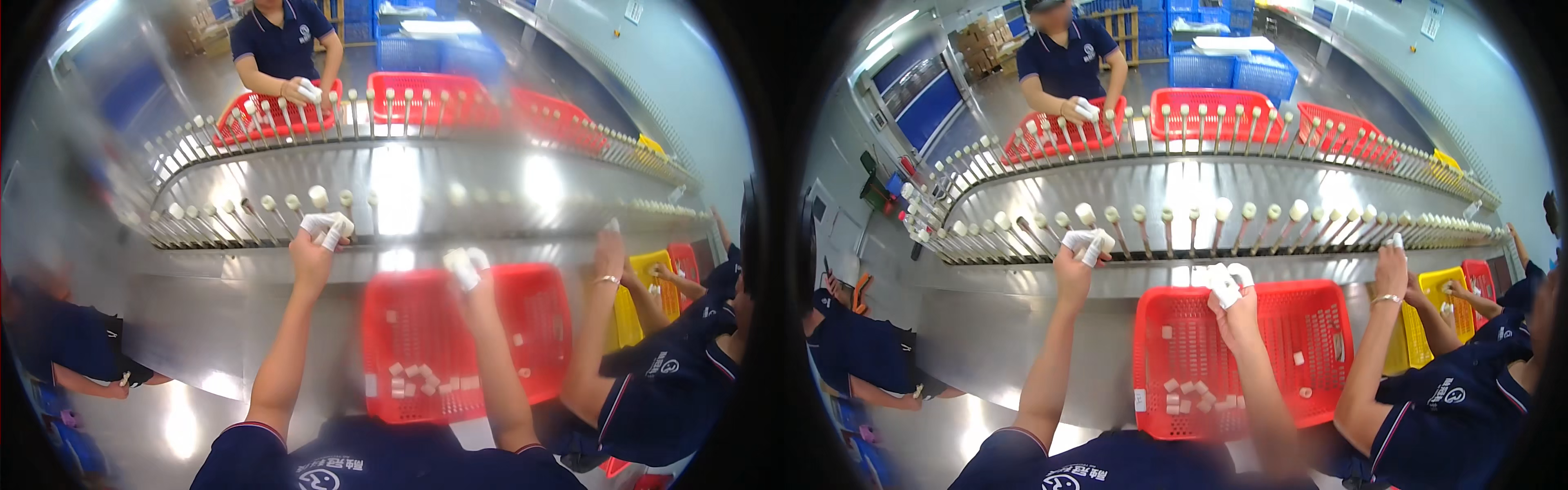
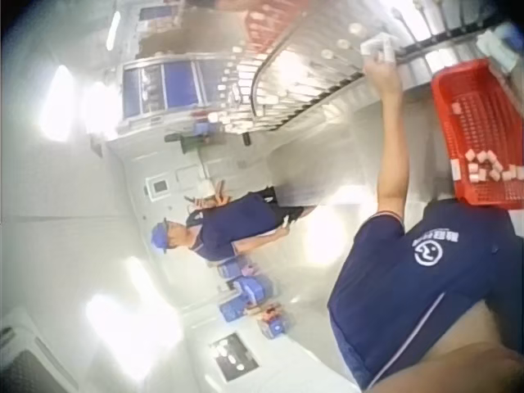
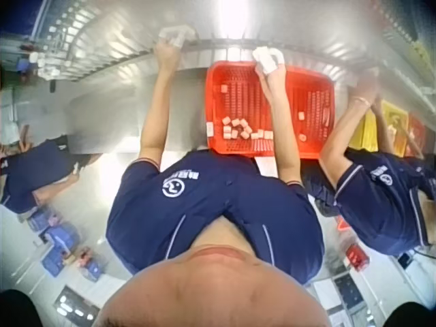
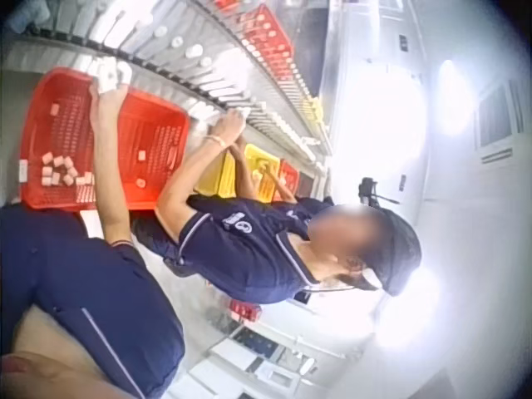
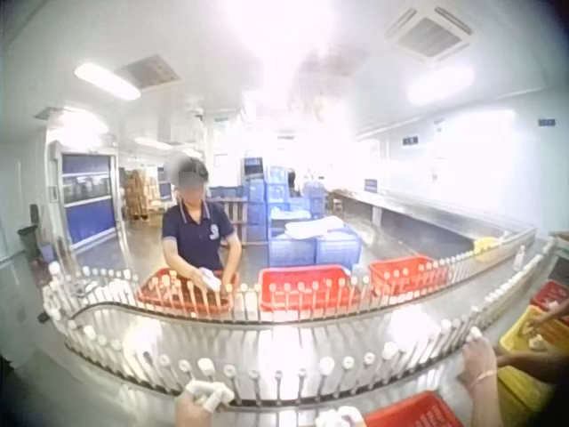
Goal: The person picks caps from a basket and mounts them onto pins along a moving conveyor line by hand. The person then removes dropper tubes from the conveyor pins and places them into the basket.
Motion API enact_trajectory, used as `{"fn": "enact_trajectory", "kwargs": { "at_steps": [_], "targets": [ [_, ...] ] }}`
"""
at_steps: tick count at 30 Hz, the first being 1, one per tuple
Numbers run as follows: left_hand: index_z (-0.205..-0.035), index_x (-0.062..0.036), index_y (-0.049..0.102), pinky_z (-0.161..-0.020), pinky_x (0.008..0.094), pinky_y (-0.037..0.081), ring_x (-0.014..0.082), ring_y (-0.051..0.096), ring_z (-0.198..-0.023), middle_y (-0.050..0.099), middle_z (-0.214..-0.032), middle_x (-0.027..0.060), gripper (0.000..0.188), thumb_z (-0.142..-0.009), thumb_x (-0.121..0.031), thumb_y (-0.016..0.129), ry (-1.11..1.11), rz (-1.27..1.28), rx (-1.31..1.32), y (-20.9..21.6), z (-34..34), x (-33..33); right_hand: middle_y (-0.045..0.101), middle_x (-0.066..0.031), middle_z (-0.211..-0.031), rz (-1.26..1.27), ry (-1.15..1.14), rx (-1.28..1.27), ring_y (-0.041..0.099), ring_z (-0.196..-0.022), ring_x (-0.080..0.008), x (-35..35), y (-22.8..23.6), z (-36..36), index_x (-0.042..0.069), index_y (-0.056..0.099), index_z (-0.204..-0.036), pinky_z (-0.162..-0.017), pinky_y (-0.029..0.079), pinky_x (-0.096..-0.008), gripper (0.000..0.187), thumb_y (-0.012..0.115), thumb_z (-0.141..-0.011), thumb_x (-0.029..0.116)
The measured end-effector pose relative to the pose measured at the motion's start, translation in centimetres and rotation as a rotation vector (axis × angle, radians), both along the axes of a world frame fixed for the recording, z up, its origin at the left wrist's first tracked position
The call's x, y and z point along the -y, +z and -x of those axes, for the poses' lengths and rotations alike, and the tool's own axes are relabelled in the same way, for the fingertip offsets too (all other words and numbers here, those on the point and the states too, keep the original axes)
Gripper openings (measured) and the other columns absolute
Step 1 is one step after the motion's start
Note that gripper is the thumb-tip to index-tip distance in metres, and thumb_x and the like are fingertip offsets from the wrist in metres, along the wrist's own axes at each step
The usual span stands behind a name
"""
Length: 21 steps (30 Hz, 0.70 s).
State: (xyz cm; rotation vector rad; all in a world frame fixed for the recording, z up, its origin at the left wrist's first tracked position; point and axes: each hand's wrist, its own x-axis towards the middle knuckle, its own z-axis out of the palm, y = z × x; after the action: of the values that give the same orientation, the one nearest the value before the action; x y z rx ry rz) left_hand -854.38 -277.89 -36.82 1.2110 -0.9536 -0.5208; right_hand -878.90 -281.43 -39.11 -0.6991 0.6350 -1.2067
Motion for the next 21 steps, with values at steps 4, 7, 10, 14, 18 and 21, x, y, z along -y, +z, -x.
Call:
{"fn": "enact_trajectory", "kwargs": {
  "at_steps": [4, 7, 10, 14, 18, 21],
  "targets": [
    [-0.085, 0.0001, 0.056, -0.053, 0.0283, 0.046, 0.0198, 0.060, -0.057, 0.060, -0.070, 0.0136, 0.018, -0.079, -0.016, 0.059, 0.212, -0.014, 0.422, 2.0, 0.3, 3.9, 0.051, 0.0017, -0.080, -0.174, 0.100, 0.434, 0.043, -0.056, -0.0062, 3.1, -0.5, -1.2, 0.010, 0.050, -0.094, -0.045, 0.032, -0.0184, 0.013, 0.057, -0.083, 0.011],
    [-0.099, -0.0032, 0.058, -0.052, 0.0330, 0.046, 0.0236, 0.060, -0.057, 0.060, -0.068, 0.0150, 0.026, -0.078, -0.019, 0.059, 0.426, -0.083, 0.875, -2.8, 1.0, 7.8, 0.052, 0.0016, -0.083, -0.151, 0.232, 0.601, 0.043, -0.056, -0.0067, 4.8, 1.4, -2.7, 0.010, 0.051, -0.099, -0.045, 0.032, -0.0191, 0.019, 0.059, -0.081, 0.011],
    [-0.105, -0.0046, 0.056, -0.055, 0.0390, 0.046, 0.0314, 0.059, -0.060, 0.059, -0.071, 0.0187, 0.030, -0.077, -0.018, 0.058, 0.419, -0.123, 0.966, -4.3, 2.5, 7.7, 0.054, 0.0024, -0.076, 0.566, -0.138, -0.235, 0.043, -0.051, -0.0082, 6.5, 3.6, -3.7, 0.012, 0.051, -0.101, -0.043, 0.033, -0.0214, 0.029, 0.065, -0.076, 0.014],
    [-0.109, -0.0058, 0.055, -0.056, 0.0387, 0.046, 0.0312, 0.056, -0.057, 0.058, -0.068, 0.0182, 0.033, -0.078, -0.018, 0.057, 0.290, -0.091, 0.897, -2.8, 4.2, 5.6, 0.059, -0.0136, -0.070, 1.032, -0.440, -1.307, 0.055, -0.056, -0.0257, 7.7, 7.2, -4.1, 0.001, 0.058, -0.078, -0.050, 0.042, -0.0330, 0.027, 0.074, -0.062, 0.017],
    [-0.115, -0.0068, 0.050, -0.058, 0.0329, 0.046, 0.0236, 0.058, -0.060, 0.060, -0.074, 0.0133, 0.036, -0.080, -0.014, 0.053, -0.012, -0.327, 0.756, -0.1, 5.2, 2.3, 0.060, -0.0169, -0.075, 1.209, -0.427, -1.502, 0.057, -0.068, -0.0324, 11.4, 4.2, -3.1, 0.004, 0.062, -0.079, -0.062, 0.045, -0.0383, 0.025, 0.072, -0.062, 0.018],
    [-0.122, -0.0073, 0.040, -0.072, 0.0258, 0.043, 0.0135, 0.055, -0.081, 0.053, -0.095, 0.0043, 0.041, -0.082, -0.008, 0.047, -0.297, -0.143, -0.013, -0.7, 0.8, -2.3, 0.060, -0.0180, -0.076, 1.169, -0.377, -1.381, 0.057, -0.072, -0.0325, 9.9, 5.4, -3.3, 0.005, 0.063, -0.082, -0.065, 0.045, -0.0378, 0.022, 0.070, -0.066, 0.018]
  ]
}}
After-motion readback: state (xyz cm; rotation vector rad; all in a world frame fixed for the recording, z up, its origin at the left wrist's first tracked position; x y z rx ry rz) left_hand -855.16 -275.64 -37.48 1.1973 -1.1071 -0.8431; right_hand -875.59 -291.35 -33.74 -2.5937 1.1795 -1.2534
